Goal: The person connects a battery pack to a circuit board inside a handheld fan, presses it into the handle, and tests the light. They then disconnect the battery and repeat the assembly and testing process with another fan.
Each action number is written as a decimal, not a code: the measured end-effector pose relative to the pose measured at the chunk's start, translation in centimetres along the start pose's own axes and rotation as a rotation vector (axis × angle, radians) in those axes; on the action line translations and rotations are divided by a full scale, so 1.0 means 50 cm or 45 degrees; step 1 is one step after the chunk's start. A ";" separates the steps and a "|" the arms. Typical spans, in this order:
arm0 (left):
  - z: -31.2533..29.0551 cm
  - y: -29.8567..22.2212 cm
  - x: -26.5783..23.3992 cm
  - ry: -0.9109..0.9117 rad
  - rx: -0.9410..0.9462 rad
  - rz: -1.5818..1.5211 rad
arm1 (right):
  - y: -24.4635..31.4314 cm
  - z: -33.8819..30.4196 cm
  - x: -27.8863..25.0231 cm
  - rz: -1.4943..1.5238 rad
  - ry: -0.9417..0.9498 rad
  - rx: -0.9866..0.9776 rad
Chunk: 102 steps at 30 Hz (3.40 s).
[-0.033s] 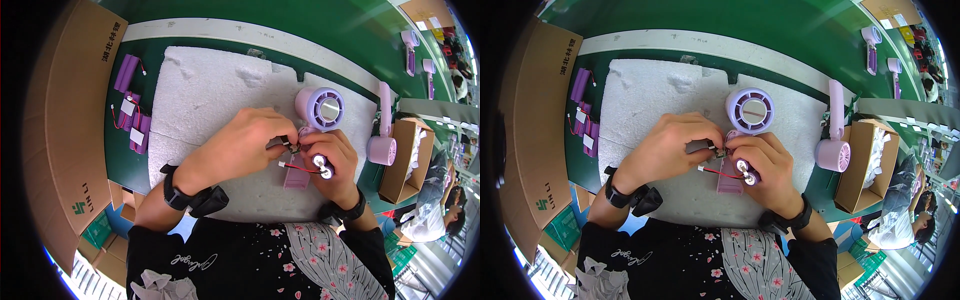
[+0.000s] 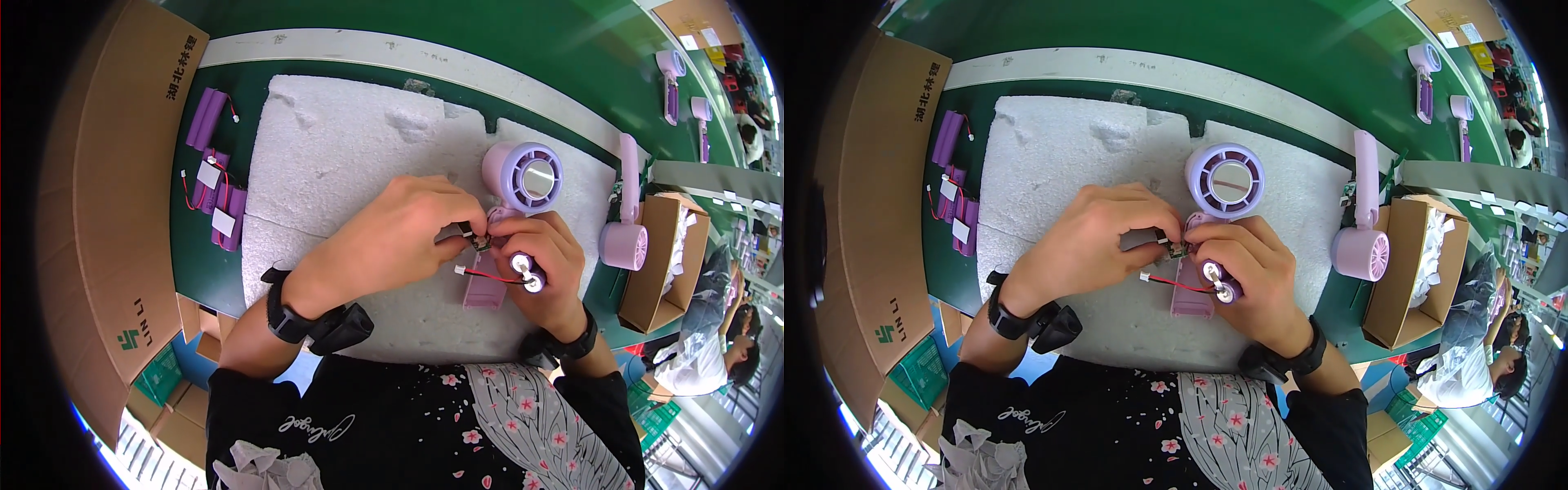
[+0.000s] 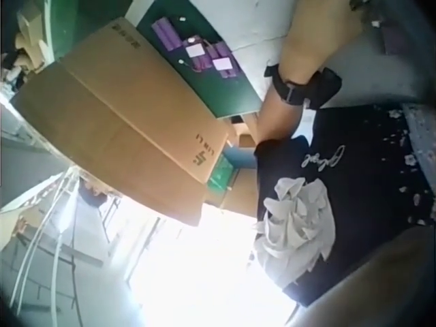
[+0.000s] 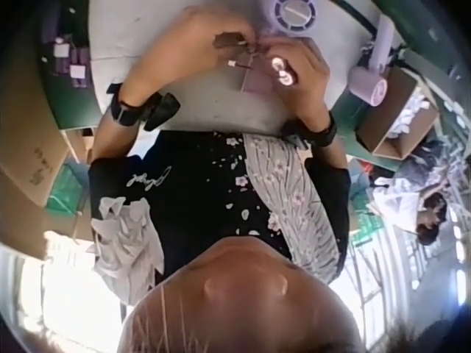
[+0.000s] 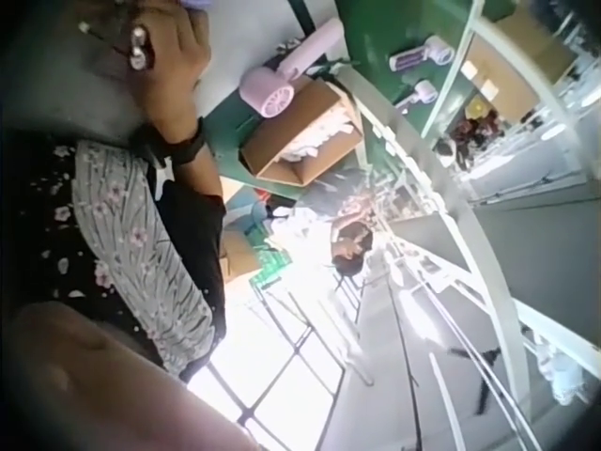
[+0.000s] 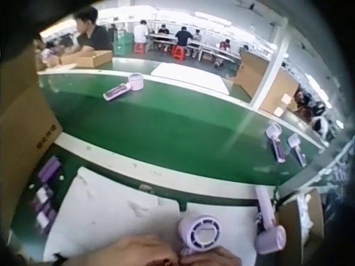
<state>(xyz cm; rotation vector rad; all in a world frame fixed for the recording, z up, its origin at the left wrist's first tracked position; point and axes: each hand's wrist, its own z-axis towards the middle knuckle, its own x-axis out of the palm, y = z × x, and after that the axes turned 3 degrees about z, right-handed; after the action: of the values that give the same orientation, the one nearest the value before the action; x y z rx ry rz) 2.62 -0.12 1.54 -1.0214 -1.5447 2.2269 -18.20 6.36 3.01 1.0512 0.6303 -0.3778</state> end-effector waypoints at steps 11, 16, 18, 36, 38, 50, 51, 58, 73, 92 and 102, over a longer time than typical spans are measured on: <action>-0.003 0.001 0.000 0.030 -0.043 0.040 | -0.003 -0.001 -0.004 -0.003 0.041 -0.047; -0.001 0.002 0.003 0.039 -0.041 0.042 | 0.000 0.002 -0.006 -0.032 0.076 -0.040; -0.001 0.001 0.003 0.037 -0.053 0.036 | 0.002 0.002 -0.003 -0.056 0.074 -0.035; 0.000 -0.002 0.004 0.007 -0.012 -0.011 | 0.009 0.006 0.002 -0.111 0.044 -0.035; 0.002 -0.001 0.003 0.011 0.033 -0.018 | 0.011 0.004 0.001 -0.114 0.054 -0.019; -0.003 0.001 0.007 -0.080 0.076 -0.001 | 0.022 0.003 -0.004 -0.152 0.145 0.012; -0.004 0.001 0.007 -0.068 0.090 0.024 | 0.024 0.003 -0.004 -0.166 0.157 0.010; -0.007 -0.022 0.011 0.049 0.069 -0.018 | 0.038 -0.004 -0.016 -0.155 0.214 0.018; 0.000 -0.025 0.014 0.070 -0.133 -0.311 | -0.009 -0.037 -0.015 0.271 -0.266 0.196; -0.004 -0.015 0.011 0.115 -0.459 -0.689 | 0.008 -0.022 -0.030 0.003 -0.007 0.202; 0.005 -0.025 -0.006 0.188 -0.583 -0.735 | 0.007 -0.013 -0.034 -0.038 0.063 0.198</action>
<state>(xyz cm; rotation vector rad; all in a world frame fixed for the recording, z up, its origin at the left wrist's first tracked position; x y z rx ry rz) 2.43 0.05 2.81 -0.6911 -2.0093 1.4200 -19.48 7.06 4.11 1.2031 0.6690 -0.4330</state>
